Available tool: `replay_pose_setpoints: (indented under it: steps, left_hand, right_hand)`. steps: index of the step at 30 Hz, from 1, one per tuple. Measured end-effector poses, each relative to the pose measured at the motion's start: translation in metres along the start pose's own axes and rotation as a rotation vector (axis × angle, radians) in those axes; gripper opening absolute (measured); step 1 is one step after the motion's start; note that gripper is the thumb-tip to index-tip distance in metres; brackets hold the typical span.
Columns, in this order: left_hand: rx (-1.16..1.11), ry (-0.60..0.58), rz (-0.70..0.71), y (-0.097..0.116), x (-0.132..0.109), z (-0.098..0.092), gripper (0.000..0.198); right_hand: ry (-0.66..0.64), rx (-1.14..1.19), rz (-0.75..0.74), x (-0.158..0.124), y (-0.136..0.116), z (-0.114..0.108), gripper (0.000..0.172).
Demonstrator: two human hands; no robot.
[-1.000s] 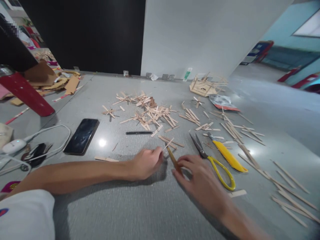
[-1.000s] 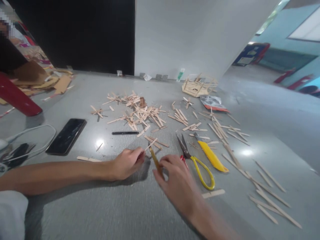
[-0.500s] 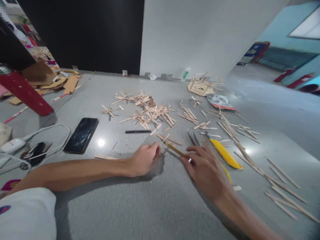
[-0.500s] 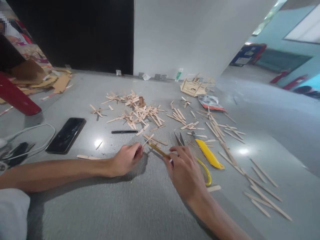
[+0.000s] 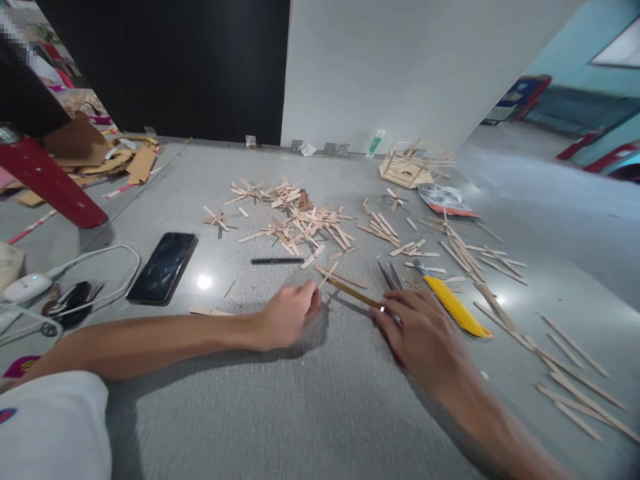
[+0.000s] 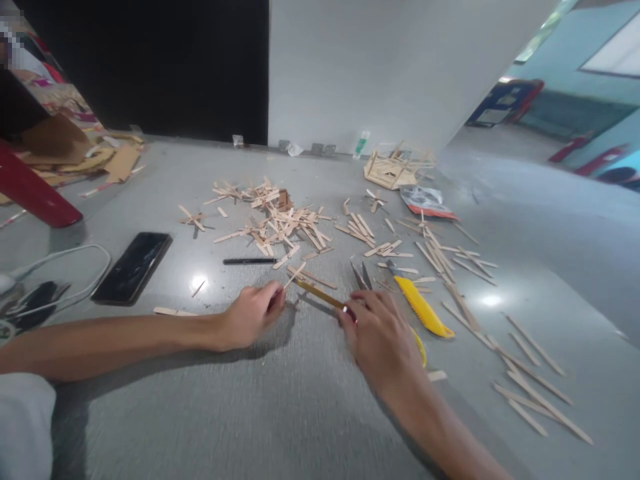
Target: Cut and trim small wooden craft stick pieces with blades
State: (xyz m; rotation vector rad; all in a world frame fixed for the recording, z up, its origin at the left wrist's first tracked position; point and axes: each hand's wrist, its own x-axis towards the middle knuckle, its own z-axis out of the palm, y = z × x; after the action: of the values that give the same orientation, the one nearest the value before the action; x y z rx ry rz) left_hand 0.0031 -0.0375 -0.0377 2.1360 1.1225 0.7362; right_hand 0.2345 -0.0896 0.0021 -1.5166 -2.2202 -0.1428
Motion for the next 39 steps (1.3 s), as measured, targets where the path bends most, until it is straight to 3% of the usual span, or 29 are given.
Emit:
replay_pose_setpoints:
  steps: [4,6,9,11,13,16,19,23,25,28,30,36,39]
  left_hand:
    - [0.032,0.046,-0.016,-0.002,0.0,0.001,0.02]
    - [0.08,0.064,-0.002,-0.003,-0.001,0.002,0.022]
    - [0.163,0.054,0.133,-0.004,-0.004,0.001,0.021]
    - [0.198,0.031,0.217,-0.004,-0.006,0.001,0.021]
    - [0.231,0.003,0.296,-0.003,-0.007,0.0,0.022]
    - [0.287,-0.032,0.378,-0.002,-0.009,-0.001,0.023]
    - [0.315,-0.059,0.362,-0.002,-0.01,-0.002,0.018]
    - [0.309,-0.137,0.353,0.0,-0.009,-0.002,0.01]
    - [0.297,-0.148,0.304,0.002,-0.007,-0.004,0.013]
    - [0.275,-0.138,0.22,0.006,-0.004,-0.006,0.023]
    - [0.25,-0.123,0.205,0.006,-0.003,-0.007,0.025]
    - [0.233,-0.128,0.288,-0.001,-0.006,-0.003,0.016]
    - [0.211,-0.103,0.224,0.001,-0.005,-0.003,0.018]
  right_hand:
    - [-0.175,0.183,-0.045,-0.002,0.0,-0.001,0.026]
    - [-0.184,0.187,-0.031,-0.004,0.0,-0.002,0.025]
    - [-0.087,0.097,0.063,-0.003,0.004,-0.002,0.02]
    - [-0.082,0.151,0.097,-0.002,0.002,-0.001,0.028]
    - [-0.138,0.272,0.107,0.0,-0.007,0.0,0.044]
    - [-0.272,0.46,0.206,0.001,-0.022,-0.001,0.04]
    - [-0.295,0.515,0.301,0.005,-0.019,-0.004,0.034]
    - [-0.282,0.42,0.246,0.012,-0.006,-0.011,0.031]
    - [-0.375,0.488,0.31,0.01,-0.013,-0.012,0.031]
    - [-0.563,0.796,0.499,0.004,-0.034,-0.006,0.035]
    - [-0.62,0.93,0.548,0.004,-0.037,-0.002,0.037]
    - [-0.625,0.893,0.52,0.026,0.01,-0.012,0.045]
    - [-0.676,0.95,0.553,0.023,-0.002,-0.009,0.051]
